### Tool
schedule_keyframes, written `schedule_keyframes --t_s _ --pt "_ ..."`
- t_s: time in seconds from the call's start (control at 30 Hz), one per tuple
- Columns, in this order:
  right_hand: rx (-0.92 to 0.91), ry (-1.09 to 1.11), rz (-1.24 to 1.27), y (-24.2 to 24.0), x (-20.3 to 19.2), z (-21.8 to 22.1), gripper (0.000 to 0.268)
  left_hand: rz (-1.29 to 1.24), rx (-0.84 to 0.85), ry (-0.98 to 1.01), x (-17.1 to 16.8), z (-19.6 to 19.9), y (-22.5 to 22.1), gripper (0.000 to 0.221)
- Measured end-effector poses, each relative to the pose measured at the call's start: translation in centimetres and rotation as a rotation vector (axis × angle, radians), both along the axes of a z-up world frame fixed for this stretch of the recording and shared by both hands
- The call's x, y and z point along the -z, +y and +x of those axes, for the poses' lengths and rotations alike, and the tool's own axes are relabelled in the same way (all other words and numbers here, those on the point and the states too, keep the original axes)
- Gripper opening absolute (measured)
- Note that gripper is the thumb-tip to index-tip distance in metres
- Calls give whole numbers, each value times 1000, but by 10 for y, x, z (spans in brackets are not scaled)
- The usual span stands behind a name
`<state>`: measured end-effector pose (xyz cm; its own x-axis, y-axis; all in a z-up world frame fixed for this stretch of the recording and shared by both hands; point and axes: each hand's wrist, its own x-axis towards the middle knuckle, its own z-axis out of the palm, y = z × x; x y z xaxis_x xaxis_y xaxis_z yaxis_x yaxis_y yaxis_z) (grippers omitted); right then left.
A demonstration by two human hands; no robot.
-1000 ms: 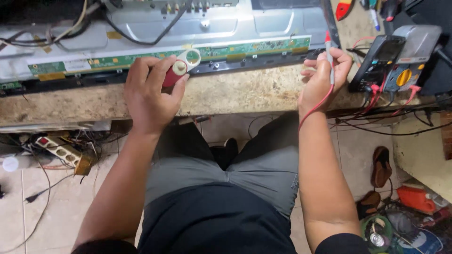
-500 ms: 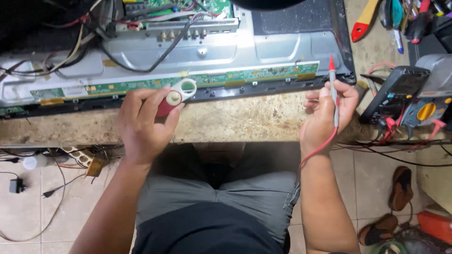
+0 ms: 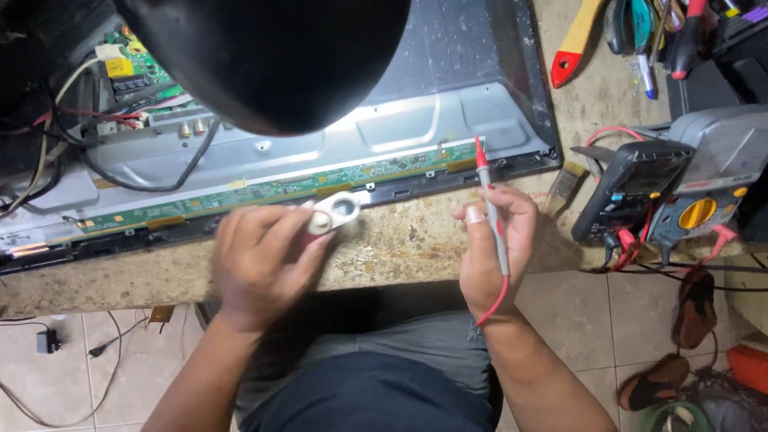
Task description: Testing a television circuit board using a multimeter probe and a handheld component
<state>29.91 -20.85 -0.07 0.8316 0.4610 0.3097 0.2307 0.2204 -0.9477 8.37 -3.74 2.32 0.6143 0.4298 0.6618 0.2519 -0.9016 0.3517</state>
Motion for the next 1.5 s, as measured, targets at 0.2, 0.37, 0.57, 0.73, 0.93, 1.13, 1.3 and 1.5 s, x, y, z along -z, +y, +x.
schedule_keyframes --t_s 0.2,0.37,0.57,0.73,0.93,1.13,1.3,1.5 --pt "16 32 35 5 5 1 21 102 16 -124 0 48 -10 30" --pt "1 -67 -80 -8 -11 14 22 141 10 -127 3 46 -13 30" --pt "120 -639 -282 -19 -32 28 13 173 20 -106 10 45 -15 30" --pt "127 -646 -325 -28 -30 45 15 192 25 -93 12 47 -16 28" --pt "96 -684 -378 -29 -30 46 15 145 53 -63 7 48 -17 28" --pt "52 -573 -303 -20 -33 37 14 114 67 -32 3 57 -17 26" --pt "63 -467 -321 -14 -37 30 24 172 7 11 -11 76 -14 30" --pt "-103 -472 -273 -4 -39 25 12 138 -8 -17 -12 95 -17 26"
